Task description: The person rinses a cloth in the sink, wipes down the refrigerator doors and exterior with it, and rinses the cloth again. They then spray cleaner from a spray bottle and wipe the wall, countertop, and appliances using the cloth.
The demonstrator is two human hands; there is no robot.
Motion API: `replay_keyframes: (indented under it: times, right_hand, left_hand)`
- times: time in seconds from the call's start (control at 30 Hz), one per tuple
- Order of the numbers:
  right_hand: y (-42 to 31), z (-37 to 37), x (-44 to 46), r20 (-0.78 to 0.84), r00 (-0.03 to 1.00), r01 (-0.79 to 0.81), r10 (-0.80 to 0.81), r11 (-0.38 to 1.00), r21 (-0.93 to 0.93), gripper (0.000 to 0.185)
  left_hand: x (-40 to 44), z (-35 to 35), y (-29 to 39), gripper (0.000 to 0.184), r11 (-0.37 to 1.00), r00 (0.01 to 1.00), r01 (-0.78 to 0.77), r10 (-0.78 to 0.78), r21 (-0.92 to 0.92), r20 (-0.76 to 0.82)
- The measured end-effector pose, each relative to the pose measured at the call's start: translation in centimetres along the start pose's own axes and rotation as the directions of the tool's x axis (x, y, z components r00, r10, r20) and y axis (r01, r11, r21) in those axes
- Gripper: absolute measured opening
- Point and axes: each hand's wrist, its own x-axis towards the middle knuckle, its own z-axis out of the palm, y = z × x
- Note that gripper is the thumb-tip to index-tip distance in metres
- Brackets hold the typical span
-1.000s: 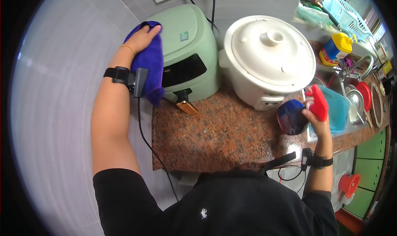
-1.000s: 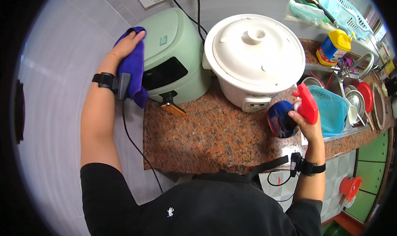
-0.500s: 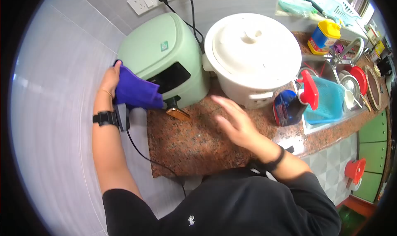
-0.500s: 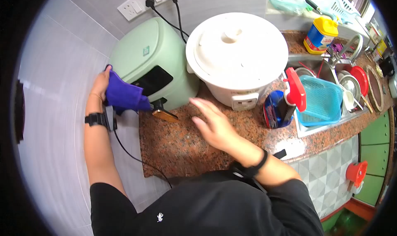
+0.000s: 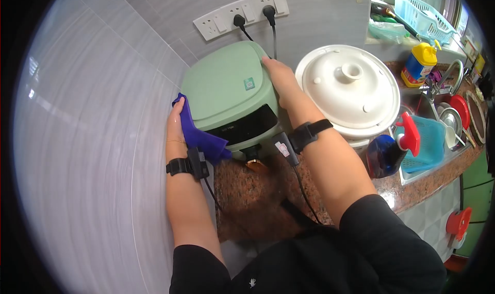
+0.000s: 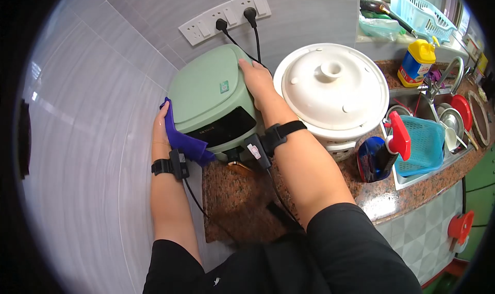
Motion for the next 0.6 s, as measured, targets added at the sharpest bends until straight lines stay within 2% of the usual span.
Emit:
replay_keyframes:
  times: [0.07,0.2,0.27,0.33,0.43,0.47,0.53,0.57,0.6]
  right_hand:
    - [-0.9,0.2,-0.3,0.000,1.000,-0.019,0.019,1.000,-0.017,0.067]
    - [-1.6,0.1,-1.2,-0.016,0.996,-0.094,0.093,0.991,-0.096,0.066]
    - [-1.9,0.1,-1.4,0.004,0.994,-0.106,0.107,0.989,-0.100,0.065]
    - [-2.1,-0.2,-2.4,0.026,0.987,-0.157,0.161,0.981,-0.117,0.066]
    - [-1.7,-0.5,-4.0,0.108,0.983,-0.145,0.151,0.988,-0.058,0.068]
    - [-2.0,-0.6,-4.9,0.200,0.970,-0.131,0.138,0.990,-0.045,0.069]
    - [-2.1,-0.5,-6.8,0.105,0.991,-0.067,0.085,0.984,-0.166,0.067]
    - [-2.8,-0.5,-8.4,0.132,0.986,-0.073,0.097,0.981,-0.178,0.069]
    - [-2.1,-1.0,-9.0,0.197,0.978,-0.039,0.075,0.983,-0.180,0.074]
  left_hand:
    - [0.0,-0.4,-0.3,0.042,1.000,0.999,0.001,0.000,-0.009,0.032]
    - [-1.2,0.2,-0.2,0.041,0.999,0.999,-0.032,0.032,0.013,0.000]
    - [-2.5,0.8,-0.2,0.038,0.998,0.987,-0.045,0.050,0.034,-0.151]
    - [-4.8,1.1,-0.2,0.038,0.997,0.988,-0.074,0.077,0.031,-0.132]
    - [-7.4,0.9,-0.6,0.040,0.995,0.986,-0.087,0.092,0.046,-0.140]
    - [-8.4,0.7,-0.8,0.040,0.995,0.982,-0.071,0.082,0.067,-0.173]
    - [-11.0,0.2,-1.1,0.046,0.992,0.986,-0.096,0.106,0.082,-0.128]
    - [-12.1,-0.2,-1.5,0.051,0.995,0.973,-0.077,0.087,0.057,-0.214]
    - [-13.6,-0.5,-1.4,0.055,0.992,0.966,-0.040,0.069,0.117,-0.251]
